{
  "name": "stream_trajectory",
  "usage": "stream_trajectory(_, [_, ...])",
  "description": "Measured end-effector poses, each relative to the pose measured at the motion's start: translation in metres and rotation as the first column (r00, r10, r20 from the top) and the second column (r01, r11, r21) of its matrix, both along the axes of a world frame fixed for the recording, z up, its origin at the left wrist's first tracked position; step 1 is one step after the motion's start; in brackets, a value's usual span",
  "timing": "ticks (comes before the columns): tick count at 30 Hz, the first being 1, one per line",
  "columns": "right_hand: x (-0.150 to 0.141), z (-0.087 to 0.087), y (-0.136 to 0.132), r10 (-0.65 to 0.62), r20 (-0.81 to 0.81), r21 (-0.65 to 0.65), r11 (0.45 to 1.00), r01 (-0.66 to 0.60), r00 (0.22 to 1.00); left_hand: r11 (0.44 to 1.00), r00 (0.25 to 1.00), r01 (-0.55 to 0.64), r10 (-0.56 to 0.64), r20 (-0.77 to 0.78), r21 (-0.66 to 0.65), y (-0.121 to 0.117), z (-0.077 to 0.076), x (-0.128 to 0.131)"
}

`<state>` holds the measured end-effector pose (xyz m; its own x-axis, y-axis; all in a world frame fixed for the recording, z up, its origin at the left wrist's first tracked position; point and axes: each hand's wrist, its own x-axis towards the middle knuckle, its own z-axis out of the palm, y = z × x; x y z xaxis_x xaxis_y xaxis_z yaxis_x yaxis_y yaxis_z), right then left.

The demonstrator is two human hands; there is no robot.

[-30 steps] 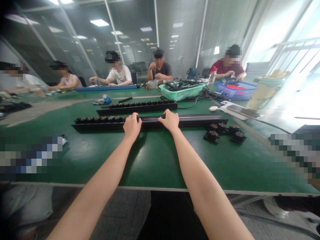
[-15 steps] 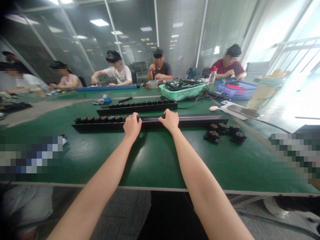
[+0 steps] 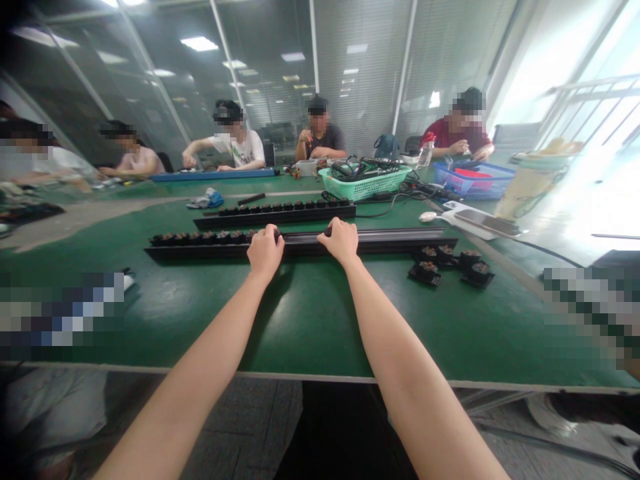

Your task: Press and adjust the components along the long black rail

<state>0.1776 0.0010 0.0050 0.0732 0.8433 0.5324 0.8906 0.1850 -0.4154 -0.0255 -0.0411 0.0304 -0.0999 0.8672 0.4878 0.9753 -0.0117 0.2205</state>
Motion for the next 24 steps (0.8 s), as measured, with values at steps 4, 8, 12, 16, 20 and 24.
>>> stream_trajectory(4, [-0.0001, -0.0004, 0.0007, -0.003, 0.005, 0.003, 1.0, 0.003, 1.0, 1.0, 1.0, -0.001, 0.002, 0.003, -0.017, -0.0014, 0.0014, 0.0009])
stream_trajectory(8, [-0.0003, 0.0003, 0.0001, 0.0, 0.014, 0.001, 1.0, 0.0, 1.0, 1.0, 1.0, -0.005, 0.004, -0.003, -0.013, -0.0022, 0.0019, 0.0012])
stream_trajectory(12, [-0.0007, 0.0018, -0.0015, 0.002, 0.018, -0.002, 1.0, -0.002, 1.0, 1.0, 1.0, -0.003, 0.003, -0.002, -0.013, -0.0021, 0.0019, 0.0011])
stream_trajectory(16, [-0.0014, 0.0031, -0.0035, 0.003, 0.018, 0.002, 1.0, -0.003, 1.0, 1.0, 1.0, -0.005, 0.005, 0.003, -0.027, -0.0023, 0.0021, 0.0012])
stream_trajectory(20, [-0.0018, 0.0032, -0.0045, -0.002, 0.025, 0.002, 1.0, 0.002, 1.0, 1.0, 1.0, -0.003, 0.003, 0.0, -0.014, -0.0015, 0.0011, 0.0009])
stream_trajectory(24, [-0.0018, 0.0024, -0.0043, -0.009, 0.037, 0.003, 1.0, 0.009, 0.999, 1.0, 1.0, -0.001, 0.001, -0.002, -0.001, 0.0, -0.0003, 0.0004])
